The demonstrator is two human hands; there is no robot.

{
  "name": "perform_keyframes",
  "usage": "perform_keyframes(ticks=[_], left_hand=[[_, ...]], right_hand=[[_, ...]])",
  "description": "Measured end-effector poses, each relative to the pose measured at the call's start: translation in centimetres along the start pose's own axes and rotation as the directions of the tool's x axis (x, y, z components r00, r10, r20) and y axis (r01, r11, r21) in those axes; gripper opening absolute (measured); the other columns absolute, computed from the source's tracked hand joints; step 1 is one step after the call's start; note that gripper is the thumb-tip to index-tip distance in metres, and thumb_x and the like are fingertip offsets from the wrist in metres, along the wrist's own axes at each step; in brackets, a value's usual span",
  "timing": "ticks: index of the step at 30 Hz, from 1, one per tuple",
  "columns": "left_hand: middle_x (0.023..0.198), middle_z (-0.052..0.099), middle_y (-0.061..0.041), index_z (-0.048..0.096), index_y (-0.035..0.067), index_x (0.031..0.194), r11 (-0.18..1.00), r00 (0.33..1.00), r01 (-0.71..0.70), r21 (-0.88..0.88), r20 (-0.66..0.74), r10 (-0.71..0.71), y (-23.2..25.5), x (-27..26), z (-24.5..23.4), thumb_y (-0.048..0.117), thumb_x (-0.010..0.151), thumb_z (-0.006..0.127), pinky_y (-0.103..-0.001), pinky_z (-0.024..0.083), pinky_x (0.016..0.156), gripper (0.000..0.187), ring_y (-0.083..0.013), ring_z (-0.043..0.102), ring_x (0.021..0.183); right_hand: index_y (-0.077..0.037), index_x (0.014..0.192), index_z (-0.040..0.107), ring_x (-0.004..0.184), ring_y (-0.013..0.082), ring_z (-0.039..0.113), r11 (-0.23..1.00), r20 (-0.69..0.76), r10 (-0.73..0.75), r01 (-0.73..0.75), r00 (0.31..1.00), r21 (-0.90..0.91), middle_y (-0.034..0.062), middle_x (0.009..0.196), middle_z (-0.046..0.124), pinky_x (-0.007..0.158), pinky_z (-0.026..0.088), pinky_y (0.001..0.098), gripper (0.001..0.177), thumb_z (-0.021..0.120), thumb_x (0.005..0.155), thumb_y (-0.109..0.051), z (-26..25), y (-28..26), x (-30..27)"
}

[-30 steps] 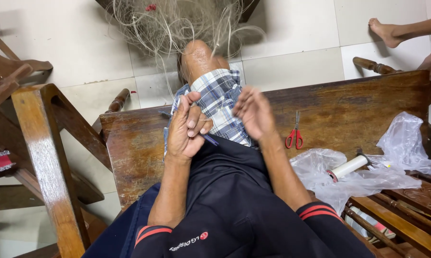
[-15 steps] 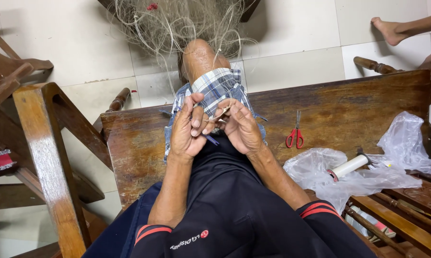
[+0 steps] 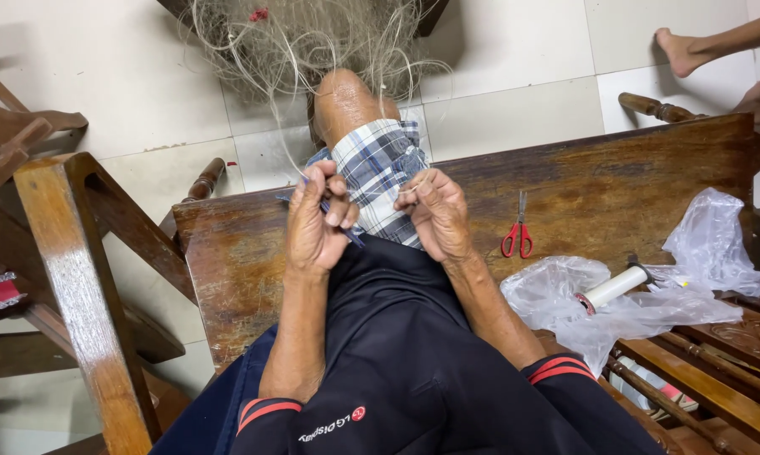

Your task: Repair a fishing net by cutting and organizing the mesh with scissors and a pen

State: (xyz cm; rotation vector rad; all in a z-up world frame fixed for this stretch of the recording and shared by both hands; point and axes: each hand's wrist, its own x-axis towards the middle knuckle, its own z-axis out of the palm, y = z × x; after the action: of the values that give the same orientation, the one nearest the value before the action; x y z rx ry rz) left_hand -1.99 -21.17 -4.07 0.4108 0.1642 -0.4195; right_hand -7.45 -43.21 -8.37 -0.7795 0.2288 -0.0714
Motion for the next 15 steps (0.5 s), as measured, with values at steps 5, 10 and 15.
perform_keyframes(ticks=[5,10,15], left_hand=[[0.109,0.086,-0.017,0.077,0.005,0.135,0.962,0.981,-0.098,0.256,-0.137,0.136,-0.4,0.0,0.5,0.029,0.126,0.069,-0.028,0.049,0.055,0.026,-0.0108,0.063,0.055],[0.108,0.084,-0.016,0.078,0.005,0.129,0.952,0.974,-0.1,0.288,-0.166,0.152,-1.1,0.4,-0.1,0.029,0.125,0.071,-0.027,0.047,0.052,0.026,-0.0119,0.064,0.057],[0.099,0.083,-0.017,0.078,0.0,0.134,0.922,0.979,-0.07,0.381,-0.15,0.136,-1.4,0.1,1.0,0.029,0.125,0.07,-0.023,0.042,0.046,0.031,-0.0056,0.057,0.051]], right_hand=[[0.002,0.115,0.071,0.096,0.0283,0.081,0.993,0.011,-0.098,0.099,0.995,-0.063,0.0153,0.09,0.073,0.095,0.073,0.0444,0.025,0.085,0.112,-0.018,0.0,-1.2,0.0],[0.0,0.112,0.069,0.096,0.0314,0.081,0.991,0.045,-0.125,0.127,0.991,-0.043,0.0177,0.09,0.072,0.095,0.073,0.0474,0.025,0.085,0.112,-0.019,0.1,-1.4,0.0],[-0.003,0.11,0.066,0.097,0.0294,0.08,0.991,0.062,-0.131,0.133,0.989,-0.03,0.0137,0.091,0.07,0.096,0.073,0.0476,0.026,0.079,0.117,-0.025,0.9,-2.7,0.2]])
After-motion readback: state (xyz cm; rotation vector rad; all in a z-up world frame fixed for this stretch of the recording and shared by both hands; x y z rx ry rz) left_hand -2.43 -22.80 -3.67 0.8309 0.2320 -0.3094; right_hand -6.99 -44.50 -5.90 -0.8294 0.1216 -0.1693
